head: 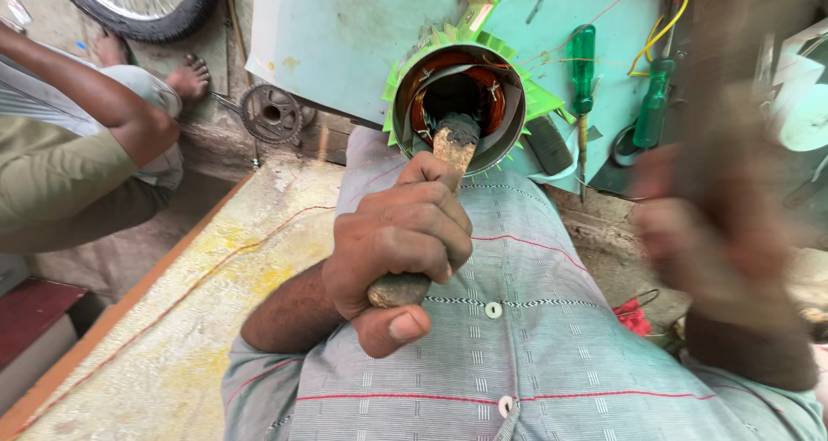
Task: The person is repairing a motor stator by hand. They use a hammer to tap a metal rod into the stator, then use a screwdriver to adjust the copper windings inside. The person also uses their fingers to pull and arrange the wires within the stator.
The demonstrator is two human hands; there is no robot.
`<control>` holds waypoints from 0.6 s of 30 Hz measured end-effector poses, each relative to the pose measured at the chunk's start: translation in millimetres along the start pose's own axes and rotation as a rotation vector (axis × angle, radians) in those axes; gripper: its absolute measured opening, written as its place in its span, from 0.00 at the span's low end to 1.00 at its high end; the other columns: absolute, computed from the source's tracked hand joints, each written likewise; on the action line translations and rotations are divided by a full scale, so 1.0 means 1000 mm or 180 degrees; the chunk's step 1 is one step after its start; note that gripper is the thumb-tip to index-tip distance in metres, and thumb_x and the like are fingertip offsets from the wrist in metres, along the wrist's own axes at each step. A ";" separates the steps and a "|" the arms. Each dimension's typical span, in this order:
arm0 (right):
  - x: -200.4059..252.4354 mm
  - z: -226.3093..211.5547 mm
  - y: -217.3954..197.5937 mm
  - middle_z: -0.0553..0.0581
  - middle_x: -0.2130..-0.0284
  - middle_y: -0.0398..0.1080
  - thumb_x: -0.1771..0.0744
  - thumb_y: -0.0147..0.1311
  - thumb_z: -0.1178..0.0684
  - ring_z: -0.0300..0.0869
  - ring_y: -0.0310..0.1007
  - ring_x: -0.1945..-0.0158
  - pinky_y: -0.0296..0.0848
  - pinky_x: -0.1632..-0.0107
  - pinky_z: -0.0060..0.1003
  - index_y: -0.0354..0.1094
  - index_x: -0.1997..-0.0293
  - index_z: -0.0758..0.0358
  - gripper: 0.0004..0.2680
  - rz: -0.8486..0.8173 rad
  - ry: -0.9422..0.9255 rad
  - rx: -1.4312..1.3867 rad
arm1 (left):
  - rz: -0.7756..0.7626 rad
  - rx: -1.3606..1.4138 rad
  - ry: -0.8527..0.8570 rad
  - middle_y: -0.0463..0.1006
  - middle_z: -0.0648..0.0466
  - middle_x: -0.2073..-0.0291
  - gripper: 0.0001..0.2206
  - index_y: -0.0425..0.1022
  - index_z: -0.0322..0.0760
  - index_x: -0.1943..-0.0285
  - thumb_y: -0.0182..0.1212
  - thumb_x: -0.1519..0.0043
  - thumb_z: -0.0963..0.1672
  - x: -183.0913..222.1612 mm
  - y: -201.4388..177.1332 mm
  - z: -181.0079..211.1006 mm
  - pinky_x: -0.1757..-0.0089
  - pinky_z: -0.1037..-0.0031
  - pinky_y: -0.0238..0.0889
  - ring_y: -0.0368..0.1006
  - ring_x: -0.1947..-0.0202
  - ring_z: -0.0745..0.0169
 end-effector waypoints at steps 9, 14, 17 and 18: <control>-0.021 -0.047 0.000 0.56 0.69 0.72 0.36 0.58 0.55 0.35 0.72 0.81 0.72 0.78 0.32 0.51 0.24 0.66 0.29 -0.0992 -0.0617 0.1183 | 0.0480 -0.0127 0.0753 0.70 0.51 0.78 0.13 0.63 0.38 0.63 0.48 0.32 0.50 -0.019 0.002 0.026 0.62 0.50 0.59 0.70 0.77 0.53; -0.038 -0.031 0.000 0.57 0.56 0.73 0.28 0.55 0.61 0.34 0.68 0.71 0.67 0.70 0.28 0.47 0.18 0.65 0.26 0.0693 -0.1036 0.0244 | 0.1370 0.0075 0.1141 0.66 0.56 0.79 0.12 0.62 0.41 0.68 0.47 0.32 0.48 0.030 -0.036 0.036 0.66 0.59 0.55 0.62 0.78 0.60; -0.080 -0.008 -0.011 0.63 0.46 0.72 0.29 0.57 0.66 0.44 0.75 0.55 0.76 0.54 0.33 0.53 0.24 0.64 0.23 0.0851 -0.1846 0.1802 | 0.1651 0.0871 0.1118 0.63 0.59 0.80 0.13 0.62 0.44 0.71 0.47 0.32 0.47 0.043 -0.096 -0.029 0.69 0.63 0.53 0.58 0.79 0.64; -0.092 0.002 -0.013 0.65 0.45 0.72 0.30 0.57 0.67 0.47 0.76 0.51 0.78 0.50 0.35 0.55 0.26 0.65 0.22 0.0814 -0.2056 0.2109 | 0.1680 0.1186 0.1167 0.62 0.60 0.80 0.13 0.62 0.44 0.72 0.47 0.32 0.46 0.040 -0.117 -0.060 0.70 0.65 0.52 0.56 0.80 0.65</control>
Point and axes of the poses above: each hand's wrist, its own x-axis away from the middle knuckle, its own y-axis out of the palm, z = x × y, the point moved 1 cm from there along -x, towards the middle knuckle
